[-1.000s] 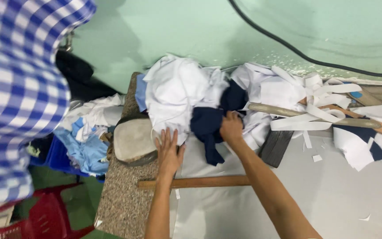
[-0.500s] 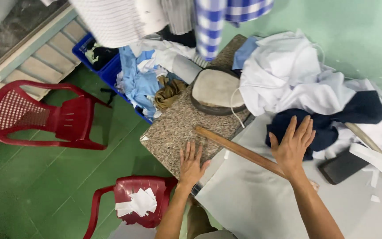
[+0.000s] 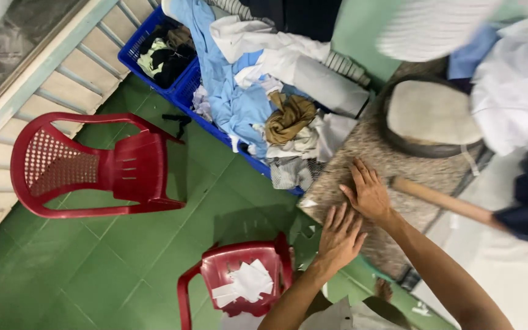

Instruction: The person uses large shears to cut a long strip of white fabric on a gray work table. They trim the edges of the strip and then cut it into smaller pieces. Finally, they fold a larger piece of white fabric and place it on a red chair.

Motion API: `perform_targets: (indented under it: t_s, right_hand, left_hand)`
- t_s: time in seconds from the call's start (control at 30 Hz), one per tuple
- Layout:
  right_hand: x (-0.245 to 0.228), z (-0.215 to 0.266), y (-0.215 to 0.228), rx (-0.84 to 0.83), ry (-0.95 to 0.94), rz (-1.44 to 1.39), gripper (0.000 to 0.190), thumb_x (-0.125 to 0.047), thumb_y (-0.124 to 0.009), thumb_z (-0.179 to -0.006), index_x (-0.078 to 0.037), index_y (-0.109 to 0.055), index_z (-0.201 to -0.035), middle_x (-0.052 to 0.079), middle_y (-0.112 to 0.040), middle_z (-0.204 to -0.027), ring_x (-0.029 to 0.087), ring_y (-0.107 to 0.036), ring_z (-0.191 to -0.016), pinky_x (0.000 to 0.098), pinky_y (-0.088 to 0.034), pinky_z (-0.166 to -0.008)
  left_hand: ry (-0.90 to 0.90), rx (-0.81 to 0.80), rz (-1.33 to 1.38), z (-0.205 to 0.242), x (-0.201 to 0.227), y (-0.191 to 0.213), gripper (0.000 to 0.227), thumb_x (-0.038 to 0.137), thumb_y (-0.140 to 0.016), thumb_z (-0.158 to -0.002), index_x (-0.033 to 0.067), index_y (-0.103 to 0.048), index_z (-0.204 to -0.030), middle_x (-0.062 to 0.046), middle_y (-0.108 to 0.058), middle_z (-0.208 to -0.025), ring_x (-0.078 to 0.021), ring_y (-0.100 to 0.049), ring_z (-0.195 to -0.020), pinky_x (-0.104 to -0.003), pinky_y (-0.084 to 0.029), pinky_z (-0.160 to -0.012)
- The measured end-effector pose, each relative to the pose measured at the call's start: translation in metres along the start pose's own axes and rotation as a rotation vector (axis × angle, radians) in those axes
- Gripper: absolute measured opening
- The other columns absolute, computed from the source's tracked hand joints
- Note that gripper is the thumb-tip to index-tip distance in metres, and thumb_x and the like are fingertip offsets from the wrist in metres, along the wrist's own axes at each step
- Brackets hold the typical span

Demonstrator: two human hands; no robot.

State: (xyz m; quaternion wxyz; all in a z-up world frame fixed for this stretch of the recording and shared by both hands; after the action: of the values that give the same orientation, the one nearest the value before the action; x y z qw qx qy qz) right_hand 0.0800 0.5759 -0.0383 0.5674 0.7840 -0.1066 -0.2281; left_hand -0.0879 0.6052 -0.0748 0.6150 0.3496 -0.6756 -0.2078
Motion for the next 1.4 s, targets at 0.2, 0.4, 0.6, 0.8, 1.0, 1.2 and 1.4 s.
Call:
perform_targets:
  t_s: [0.2,0.4,0.6,0.8,1.0,1.2,1.4]
  right_hand:
    - [-0.021,-0.003,-0.033,-0.007,-0.134,0.149,0.058,-0.043,-0.056,-0.098,-0.001,-0.057,-0.139,0.021,-0.051,-0.152,0.037,-0.045,-0.143,0.0560,-0.030,-0.120]
    - [-0.026,-0.032,-0.026,-0.118,-0.151,0.213,0.064,-0.050,-0.056,-0.095,-0.001,-0.060,-0.135,0.019,-0.056,-0.144,0.033,-0.049,-0.133,0.0521,-0.032,-0.118]
    - [-0.025,-0.129,-0.033,-0.070,0.015,0.319,0.058,-0.052,-0.060,-0.090,-0.006,-0.068,-0.123,0.011,-0.066,-0.130,0.030,-0.055,-0.129,0.0457,-0.036,-0.115]
    - [0.000,-0.134,-0.048,-0.143,-0.161,0.073,0.036,-0.043,-0.064,-0.092,-0.012,-0.076,-0.104,0.011,-0.076,-0.108,0.028,-0.063,-0.114,0.0539,-0.032,-0.115]
    - [0.015,-0.132,-0.049,-0.229,-0.262,-0.120,0.041,-0.040,-0.063,-0.093,-0.007,-0.074,-0.113,0.014,-0.075,-0.101,0.028,-0.065,-0.107,0.0513,-0.033,-0.117]
    - [0.018,-0.123,-0.062,-0.121,-0.154,-0.049,0.042,-0.040,-0.062,-0.096,-0.003,-0.072,-0.115,0.019,-0.073,-0.105,0.032,-0.064,-0.109,0.0548,-0.033,-0.114]
    - [0.006,-0.109,-0.066,-0.132,-0.283,-0.040,0.061,-0.042,-0.059,-0.099,0.002,-0.055,-0.140,0.022,-0.058,-0.139,0.037,-0.052,-0.129,0.0503,-0.033,-0.116]
  left_hand:
    - [-0.144,0.090,-0.050,0.029,-0.053,0.047,0.057,0.044,-0.062,-0.100,0.0058,-0.060,-0.143,-0.022,-0.050,-0.156,-0.0396,-0.041,-0.149,-0.055,-0.023,-0.124]
    - [-0.080,0.739,0.323,0.006,-0.161,0.047,0.036,0.022,-0.062,-0.105,-0.0038,-0.060,-0.129,-0.024,-0.057,-0.138,-0.0370,-0.057,-0.127,-0.053,-0.046,-0.111]
    - [0.590,0.271,0.599,-0.116,-0.314,-0.065,0.031,0.024,-0.061,-0.100,-0.0034,-0.072,-0.109,-0.022,-0.075,-0.089,-0.0325,-0.071,-0.076,-0.043,-0.055,-0.071]
    - [0.629,0.088,0.575,-0.246,-0.424,-0.208,0.054,0.035,-0.070,-0.092,-0.0020,-0.059,-0.131,-0.018,-0.073,-0.114,-0.0315,-0.072,-0.100,-0.042,-0.059,-0.084]
    - [0.658,-0.015,0.768,-0.294,-0.431,-0.261,0.077,0.033,-0.084,-0.082,-0.0042,-0.048,-0.139,-0.023,-0.060,-0.131,-0.0396,-0.060,-0.115,-0.050,-0.051,-0.096]
    - [0.650,0.198,0.710,-0.254,-0.419,-0.171,0.052,0.030,-0.072,-0.091,-0.0026,-0.060,-0.129,-0.019,-0.071,-0.118,-0.0316,-0.068,-0.104,-0.044,-0.054,-0.090]
    - [0.551,0.573,0.989,-0.128,-0.370,0.088,0.030,0.012,-0.067,-0.102,-0.0013,-0.067,-0.129,-0.010,-0.071,-0.122,-0.0179,-0.064,-0.104,-0.033,-0.051,-0.091]
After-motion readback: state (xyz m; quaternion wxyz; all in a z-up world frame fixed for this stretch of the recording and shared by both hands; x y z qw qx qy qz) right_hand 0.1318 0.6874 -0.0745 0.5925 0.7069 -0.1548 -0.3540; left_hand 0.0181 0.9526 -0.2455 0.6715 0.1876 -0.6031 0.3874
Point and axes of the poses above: each hand's wrist, its own z-axis away from the middle knuckle, its own y-axis out of the back of the hand, x = y × z, the point moved 3 cm from there along -z, towards the middle knuckle
